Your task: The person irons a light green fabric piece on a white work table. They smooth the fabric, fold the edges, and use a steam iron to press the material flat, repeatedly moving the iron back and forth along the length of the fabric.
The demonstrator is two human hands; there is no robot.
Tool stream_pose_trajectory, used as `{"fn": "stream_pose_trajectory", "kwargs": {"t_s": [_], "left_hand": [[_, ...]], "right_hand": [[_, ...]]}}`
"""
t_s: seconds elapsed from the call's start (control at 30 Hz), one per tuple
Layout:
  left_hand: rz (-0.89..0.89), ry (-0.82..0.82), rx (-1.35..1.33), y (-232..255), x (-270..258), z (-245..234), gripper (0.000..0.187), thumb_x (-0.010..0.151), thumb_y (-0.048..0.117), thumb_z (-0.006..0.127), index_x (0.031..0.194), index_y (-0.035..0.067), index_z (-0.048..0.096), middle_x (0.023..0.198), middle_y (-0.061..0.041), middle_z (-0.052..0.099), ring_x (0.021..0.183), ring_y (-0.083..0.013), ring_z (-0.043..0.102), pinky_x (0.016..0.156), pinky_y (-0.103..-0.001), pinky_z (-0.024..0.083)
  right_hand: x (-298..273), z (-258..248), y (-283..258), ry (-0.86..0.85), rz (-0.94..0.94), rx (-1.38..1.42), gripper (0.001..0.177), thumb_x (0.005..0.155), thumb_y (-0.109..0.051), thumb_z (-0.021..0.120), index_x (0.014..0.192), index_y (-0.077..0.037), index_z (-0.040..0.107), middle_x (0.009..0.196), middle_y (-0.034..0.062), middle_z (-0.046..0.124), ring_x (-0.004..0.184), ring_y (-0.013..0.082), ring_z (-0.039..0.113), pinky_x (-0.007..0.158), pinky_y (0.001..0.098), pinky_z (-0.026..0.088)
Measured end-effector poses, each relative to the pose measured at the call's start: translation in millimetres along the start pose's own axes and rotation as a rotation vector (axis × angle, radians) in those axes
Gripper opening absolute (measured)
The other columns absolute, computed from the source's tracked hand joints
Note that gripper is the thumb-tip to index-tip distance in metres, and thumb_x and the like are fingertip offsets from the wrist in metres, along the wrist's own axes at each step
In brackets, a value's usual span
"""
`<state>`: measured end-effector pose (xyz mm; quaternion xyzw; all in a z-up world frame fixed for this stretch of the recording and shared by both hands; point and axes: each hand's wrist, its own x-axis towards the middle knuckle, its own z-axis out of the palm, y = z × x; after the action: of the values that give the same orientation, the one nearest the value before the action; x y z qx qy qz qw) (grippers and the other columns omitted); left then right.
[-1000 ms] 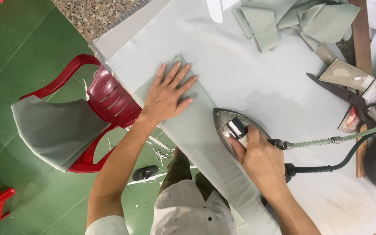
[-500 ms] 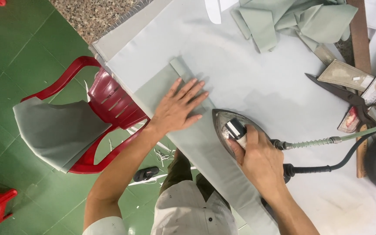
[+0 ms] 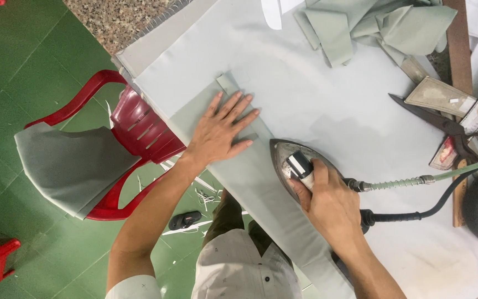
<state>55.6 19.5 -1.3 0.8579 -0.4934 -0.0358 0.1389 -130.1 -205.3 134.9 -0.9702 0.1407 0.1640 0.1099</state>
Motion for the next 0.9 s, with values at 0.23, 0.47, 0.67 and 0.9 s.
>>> {"fn": "stream_pose_trajectory", "kwargs": {"t_s": [0.23,0.47,0.67,0.9], "left_hand": [[-0.016,0.035,-0.022,-1.7,-0.3,3.6,0.070,0.098,0.066,0.043,0.158,0.031,0.040,0.168,-0.002,0.029,0.155,-0.0233,0.024,0.127,-0.053,0.003],[-0.026,0.074,-0.071,-2.6,1.5,-0.1,0.068,0.097,0.065,0.046,0.156,0.031,0.043,0.167,-0.001,0.031,0.154,-0.0224,0.026,0.127,-0.053,0.006],[-0.054,0.054,-0.028,-20.2,2.5,-4.8,0.067,0.099,0.065,0.043,0.158,0.033,0.041,0.169,0.000,0.027,0.156,-0.0230,0.020,0.127,-0.052,0.000],[-0.076,0.037,-0.002,-27.5,2.9,-4.4,0.067,0.099,0.066,0.043,0.158,0.035,0.040,0.170,0.000,0.024,0.157,-0.0226,0.017,0.127,-0.051,-0.002]], "right_hand": [[-0.5,3.1,-2.5,0.004,0.003,-0.054,0.059,0.098,-0.058,0.053,0.127,-0.008,0.058,0.076,0.0072,0.066,0.065,0.0309,0.075,0.057,0.0467,0.059],[27.4,2.7,-20.2,0.142,-0.068,-0.146,0.055,0.100,-0.059,0.048,0.121,-0.009,0.058,0.069,0.0045,0.062,0.055,0.0268,0.072,0.053,0.0411,0.058],[41.3,4.7,-26.2,0.173,-0.097,-0.144,0.054,0.102,-0.058,0.046,0.119,-0.008,0.057,0.068,0.0049,0.061,0.053,0.0284,0.071,0.051,0.0423,0.057],[42.0,3.5,-25.4,0.106,-0.076,-0.113,0.054,0.102,-0.058,0.045,0.120,-0.008,0.056,0.070,0.0065,0.063,0.054,0.0310,0.072,0.051,0.0440,0.058]]}}
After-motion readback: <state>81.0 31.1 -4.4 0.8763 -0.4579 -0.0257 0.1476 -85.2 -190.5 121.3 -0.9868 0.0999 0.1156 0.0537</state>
